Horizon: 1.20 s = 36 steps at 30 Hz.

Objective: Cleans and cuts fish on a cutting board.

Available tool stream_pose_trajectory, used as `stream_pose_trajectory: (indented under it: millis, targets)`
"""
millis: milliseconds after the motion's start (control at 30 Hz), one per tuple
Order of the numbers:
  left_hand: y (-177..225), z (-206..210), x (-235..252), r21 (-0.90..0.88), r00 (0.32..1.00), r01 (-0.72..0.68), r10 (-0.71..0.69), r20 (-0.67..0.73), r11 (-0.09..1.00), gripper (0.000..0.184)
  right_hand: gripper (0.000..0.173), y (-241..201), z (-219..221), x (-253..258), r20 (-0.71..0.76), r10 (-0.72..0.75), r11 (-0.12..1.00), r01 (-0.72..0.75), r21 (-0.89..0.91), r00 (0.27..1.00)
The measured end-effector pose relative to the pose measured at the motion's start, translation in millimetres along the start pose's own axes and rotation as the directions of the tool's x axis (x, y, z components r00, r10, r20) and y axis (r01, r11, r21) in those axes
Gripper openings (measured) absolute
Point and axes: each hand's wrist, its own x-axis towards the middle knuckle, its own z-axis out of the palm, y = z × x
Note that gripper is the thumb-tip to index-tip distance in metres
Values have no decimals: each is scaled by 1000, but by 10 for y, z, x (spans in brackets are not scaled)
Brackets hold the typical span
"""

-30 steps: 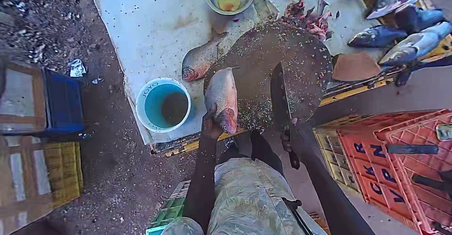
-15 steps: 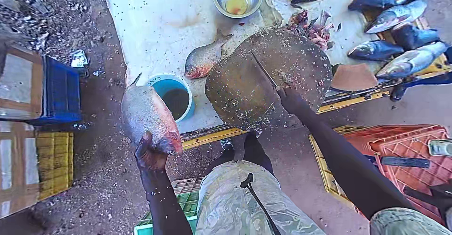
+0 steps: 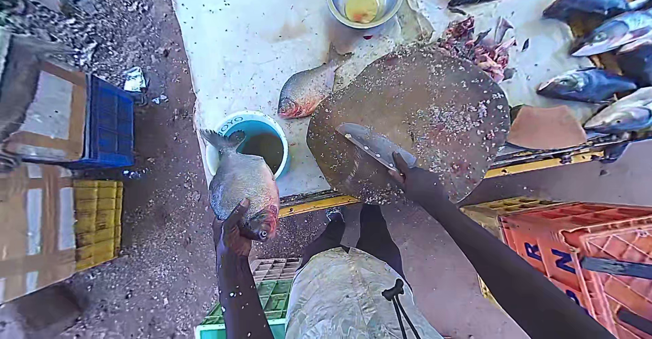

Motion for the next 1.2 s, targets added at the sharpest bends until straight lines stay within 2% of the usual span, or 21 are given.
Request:
stream_pose_trajectory:
  millis: [67,133,167,233,267,333,367,400,500,533,567,667,700,833,900,967,1033,1067,1133,1167,1200]
  targets:
    - [-30,-7,11,9,1000,12,-12,22,1000,41,69,-23,-191,284,-68,68,993,-61,99,995]
    - [-3,2,30,10,1000,13,-14,14,1000,44,68,-283,-47,-21,3,-125,987,124,99,992]
    - [8,24,16,-2,1000,16,-16,-1,1000,46,68,-421,46,-247,109,-245,970,242,39,964]
    - [23,39,-3,-18,1000,21,-21,-20,1000,49,70,-530,64,-342,259,-332,932,359,-61,907]
    - [25,31,-19,-11,999,25,-26,-23,1000,48,69,-478,-33,-159,257,-281,948,309,-75,925]
    - [30,108,95,-33,1000,4,-4,-16,999,49,67,-375,-424,601,95,-105,994,107,-16,990]
    - [-7,102,27,-34,1000,15,-16,-27,999,50,69,-350,-545,736,107,-77,997,78,-8,991]
    - [-22,20,-163,-14,997,53,-53,-52,999,49,70,-377,-490,553,186,-98,995,103,-18,978]
    - [103,169,-63,-35,997,40,-42,-58,999,51,68,-705,-435,323,192,-343,921,369,-122,919]
    - [85,174,-68,-35,997,45,-47,-57,998,51,68,-676,-387,352,204,-370,902,403,-155,906]
    - [46,123,-112,-31,996,57,-59,-62,998,52,68,-570,-337,442,178,-357,907,386,-169,917]
    - [-21,107,-27,-60,996,31,-36,-76,998,54,67,-519,-622,1181,-76,-80,997,78,-23,994]
    - [-37,46,-146,-46,995,51,-55,-87,998,55,69,-575,-562,1055,-58,-60,998,62,25,997]
    - [64,180,-126,-49,996,47,-51,-78,998,55,68,-867,-459,658,106,-251,966,256,-36,962]
    - [80,213,-165,9,995,41,-40,-87,999,55,68,-600,-523,1035,-7,-164,986,164,-15,986]
    - [123,276,-168,68,994,-8,15,-105,998,58,69,-458,-746,1571,-186,20,990,5,138,982]
    - [165,274,-349,116,992,-36,49,-114,993,61,68,-671,-727,1508,-193,109,958,-51,281,975]
    - [203,311,-412,139,993,-45,59,-99,989,62,68,-814,-679,1288,-141,65,952,-19,306,988]
    - [328,407,-507,166,997,-55,63,-43,985,63,71,-970,-538,878,-45,-160,966,166,198,986]
    - [371,440,-571,176,998,-56,59,-13,983,63,72,-884,-482,836,-21,-219,966,220,133,975]
    - [428,484,-624,212,998,-63,62,9,975,61,71,-702,-509,946,-19,-199,974,200,108,980]
